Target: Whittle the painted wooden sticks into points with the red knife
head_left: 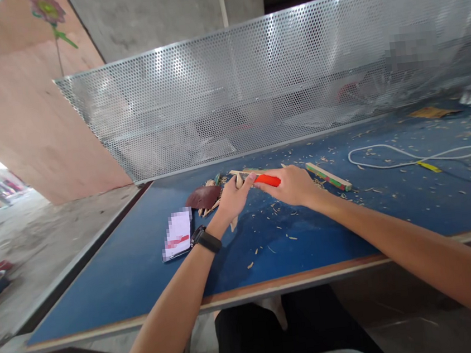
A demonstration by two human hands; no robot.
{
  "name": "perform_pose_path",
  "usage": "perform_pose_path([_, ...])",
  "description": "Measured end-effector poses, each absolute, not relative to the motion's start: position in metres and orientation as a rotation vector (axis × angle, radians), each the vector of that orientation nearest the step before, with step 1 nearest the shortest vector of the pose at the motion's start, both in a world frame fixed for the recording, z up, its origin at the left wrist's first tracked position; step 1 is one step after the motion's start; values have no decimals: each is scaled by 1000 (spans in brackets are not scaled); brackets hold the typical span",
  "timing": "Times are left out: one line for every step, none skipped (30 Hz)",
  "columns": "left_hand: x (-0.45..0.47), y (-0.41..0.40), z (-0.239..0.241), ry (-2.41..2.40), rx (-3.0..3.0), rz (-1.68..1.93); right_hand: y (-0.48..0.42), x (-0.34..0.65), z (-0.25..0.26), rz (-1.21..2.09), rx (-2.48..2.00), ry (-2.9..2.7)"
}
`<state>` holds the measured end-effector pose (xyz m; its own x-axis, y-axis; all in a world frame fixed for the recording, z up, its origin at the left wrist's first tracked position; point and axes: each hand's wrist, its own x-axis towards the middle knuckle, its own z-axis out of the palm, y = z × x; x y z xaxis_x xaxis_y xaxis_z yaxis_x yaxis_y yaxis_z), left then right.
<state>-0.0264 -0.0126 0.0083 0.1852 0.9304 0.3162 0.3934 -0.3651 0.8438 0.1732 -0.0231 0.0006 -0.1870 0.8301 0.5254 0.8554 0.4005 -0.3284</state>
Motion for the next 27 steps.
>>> perform_pose_path([-26,-12,8,1256,1866,1148,-24,173,1,-51,-1434,-2011])
perform_pose_path([-26,-10,7,1278,1870,1161,-24,172,2,-40,-1431,-2005])
perform_pose_path([-26,-8,6,1303,1868,1181,-25,172,2,-22,-1427,-1998])
perform_pose_path([-27,-7,4,1324,1861,1205,-25,172,3,3,-1422,-1989])
perform_pose_path([-28,-5,4,1337,1850,1229,-24,172,3,27,-1414,-1985])
perform_pose_path([-29,-3,3,1340,1836,1250,-24,173,3,41,-1406,-1981])
perform_pose_path([-30,-2,3,1331,1825,1260,-23,174,3,44,-1400,-1978])
perform_pose_path([-32,-2,3,1314,1819,1259,-22,175,3,39,-1395,-1974])
perform_pose_path([-32,-2,3,1297,1815,1250,-21,176,2,32,-1387,-1968])
perform_pose_path([-33,-2,3,1282,1815,1238,-20,177,2,31,-1377,-1968])
perform_pose_path([-33,-3,4,1269,1815,1219,-19,178,1,38,-1364,-1973])
perform_pose_path([-33,-4,4,1259,1812,1193,-19,179,1,53,-1349,-1984])
perform_pose_path([-33,-4,4,1251,1804,1161,-18,180,1,72,-1330,-2002])
perform_pose_path([-33,-5,3,1243,1797,1126,-18,180,1,86,-1310,-2022])
perform_pose_path([-32,-5,3,1231,1791,1098,-19,180,1,99,-1290,-2044])
perform_pose_path([-32,-5,2,1218,1787,1081,-19,180,1,110,-1272,-2065])
perform_pose_path([-33,-5,2,1201,1786,1078,-20,179,1,116,-1259,-2079])
perform_pose_path([-33,-4,1,1180,1789,1086,-21,179,1,120,-1251,-2091])
perform_pose_path([-33,-4,1,1157,1793,1102,-22,178,2,122,-1248,-2101])
perform_pose_path([-34,-4,1,1137,1792,1119,-23,178,3,119,-1251,-2104])
perform_pose_path([-34,-3,2,1122,1788,1134,-23,177,3,112,-1257,-2106])
perform_pose_path([-34,-3,2,1110,1783,1147,-24,177,4,102,-1264,-2107])
perform_pose_path([-35,-3,2,1100,1776,1158,-25,177,4,93,-1269,-2110])
perform_pose_path([-35,-3,3,1089,1768,1165,-25,177,5,86,-1271,-2112])
perform_pose_path([-35,-3,3,1077,1765,1167,-25,177,5,80,-1272,-2113])
perform_pose_path([-35,-3,3,1065,1764,1165,-25,177,5,76,-1271,-2116])
perform_pose_path([-35,-3,3,1056,1764,1161,-25,177,5,72,-1267,-2119])
